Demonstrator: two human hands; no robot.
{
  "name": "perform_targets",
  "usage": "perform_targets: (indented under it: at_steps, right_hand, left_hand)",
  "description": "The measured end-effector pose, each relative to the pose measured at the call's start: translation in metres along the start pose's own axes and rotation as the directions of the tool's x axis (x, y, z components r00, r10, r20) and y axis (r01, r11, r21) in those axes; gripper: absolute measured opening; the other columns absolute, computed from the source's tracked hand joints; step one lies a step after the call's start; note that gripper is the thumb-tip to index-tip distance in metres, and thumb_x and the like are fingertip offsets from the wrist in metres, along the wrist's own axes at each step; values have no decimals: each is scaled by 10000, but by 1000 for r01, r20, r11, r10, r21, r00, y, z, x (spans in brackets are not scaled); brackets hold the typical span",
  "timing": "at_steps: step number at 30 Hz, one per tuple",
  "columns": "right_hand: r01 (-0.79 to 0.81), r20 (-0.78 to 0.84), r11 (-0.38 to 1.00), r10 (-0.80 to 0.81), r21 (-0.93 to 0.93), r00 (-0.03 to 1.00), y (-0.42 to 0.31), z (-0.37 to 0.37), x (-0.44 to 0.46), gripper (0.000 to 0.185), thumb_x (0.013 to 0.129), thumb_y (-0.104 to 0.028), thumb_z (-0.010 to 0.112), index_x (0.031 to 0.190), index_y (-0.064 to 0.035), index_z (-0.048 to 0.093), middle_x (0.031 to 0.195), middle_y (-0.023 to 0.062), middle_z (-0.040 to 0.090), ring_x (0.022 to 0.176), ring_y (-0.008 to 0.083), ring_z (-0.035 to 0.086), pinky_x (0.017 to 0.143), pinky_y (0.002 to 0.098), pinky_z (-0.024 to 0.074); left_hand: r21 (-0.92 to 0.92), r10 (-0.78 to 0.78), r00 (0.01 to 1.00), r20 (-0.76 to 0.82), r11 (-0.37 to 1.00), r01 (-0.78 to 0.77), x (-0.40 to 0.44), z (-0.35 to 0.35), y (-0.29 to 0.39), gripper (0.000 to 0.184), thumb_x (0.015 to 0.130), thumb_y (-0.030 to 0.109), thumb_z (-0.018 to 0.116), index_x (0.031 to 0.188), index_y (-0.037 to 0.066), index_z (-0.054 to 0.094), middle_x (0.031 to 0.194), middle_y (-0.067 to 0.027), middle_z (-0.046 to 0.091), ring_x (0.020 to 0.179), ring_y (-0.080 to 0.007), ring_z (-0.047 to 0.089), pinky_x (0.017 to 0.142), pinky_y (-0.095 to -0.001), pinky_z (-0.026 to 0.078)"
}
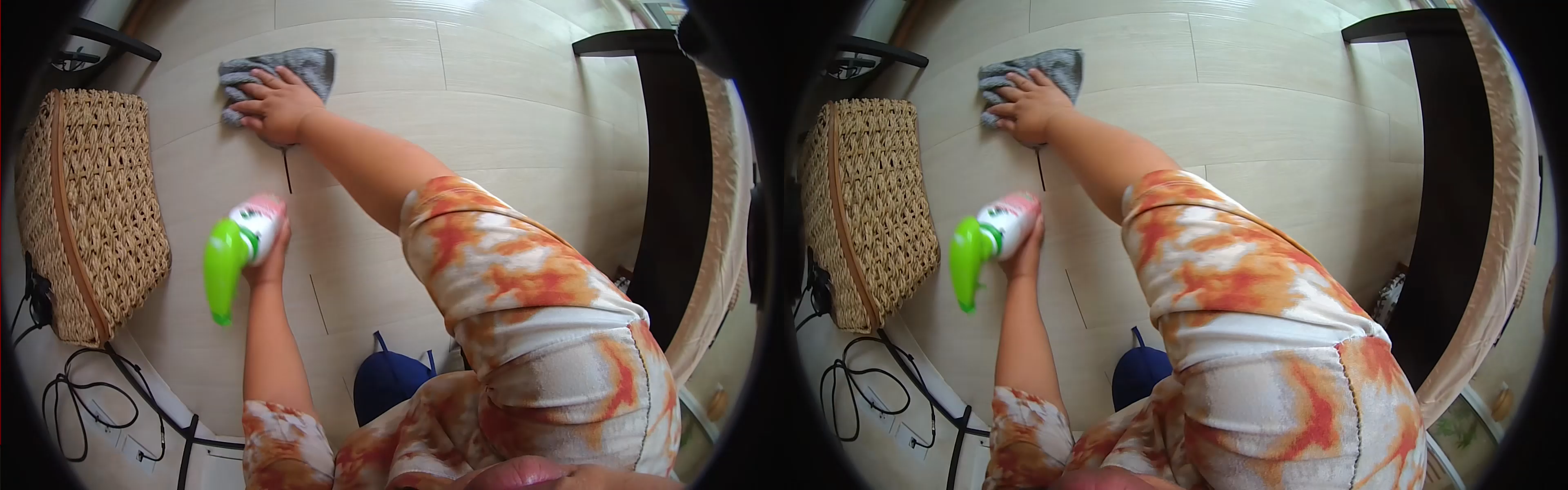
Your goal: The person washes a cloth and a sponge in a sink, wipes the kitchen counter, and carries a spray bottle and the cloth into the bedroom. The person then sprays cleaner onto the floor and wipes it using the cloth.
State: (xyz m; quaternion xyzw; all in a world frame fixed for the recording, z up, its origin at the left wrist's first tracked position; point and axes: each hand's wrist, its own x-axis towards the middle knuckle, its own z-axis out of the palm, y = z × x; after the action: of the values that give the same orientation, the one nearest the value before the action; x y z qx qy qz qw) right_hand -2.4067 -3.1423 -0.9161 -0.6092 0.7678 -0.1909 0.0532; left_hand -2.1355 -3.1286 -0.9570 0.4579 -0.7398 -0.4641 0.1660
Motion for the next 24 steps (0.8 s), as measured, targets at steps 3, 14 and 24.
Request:
perform_targets:
  at_steps: [3, 14, 24]
  right_hand:
    - [-192, -42, 979, 190, -61, 981, 49, -26, -61, 464, 976, -516, 365, 1377, -332, 510, 1507, 37, 392, 1458, 241, 213, 1179, 474, 108]
    - [-959, -386, 261, 878, -113, 285, 146, -81, -508, 542, 991, -452, 360, 1437, -152, 429, 1517, 151, 354, 1375, 360, 337, 1143, 471, 207]
    - [-978, -445, 116, 877, -172, 182, 80, -62, -575, 538, 967, -458, 422, 1449, -221, 396, 1537, 119, 321, 1367, 361, 324, 1119, 531, 172]
  left_hand:
    - [474, 360, 929, -85, 835, -280, -90, -16, 33, 793, 645, 482, 813, 1262, 65, 539, 1328, -181, 449, 1272, -361, 355, 1063, -502, 337]
    - [-276, 32, 985, -170, 958, -78, -229, -18, 82, 1214, 688, 436, 851, 1514, 101, 26, 1553, -118, 118, 1413, -299, 230, 1158, -466, 239]
    - [-76, 175, 976, -127, 980, -186, -167, -27, 118, 574, 782, 112, 694, 1278, 44, 414, 1318, -131, 462, 1059, -253, 520, 994, -396, 389]
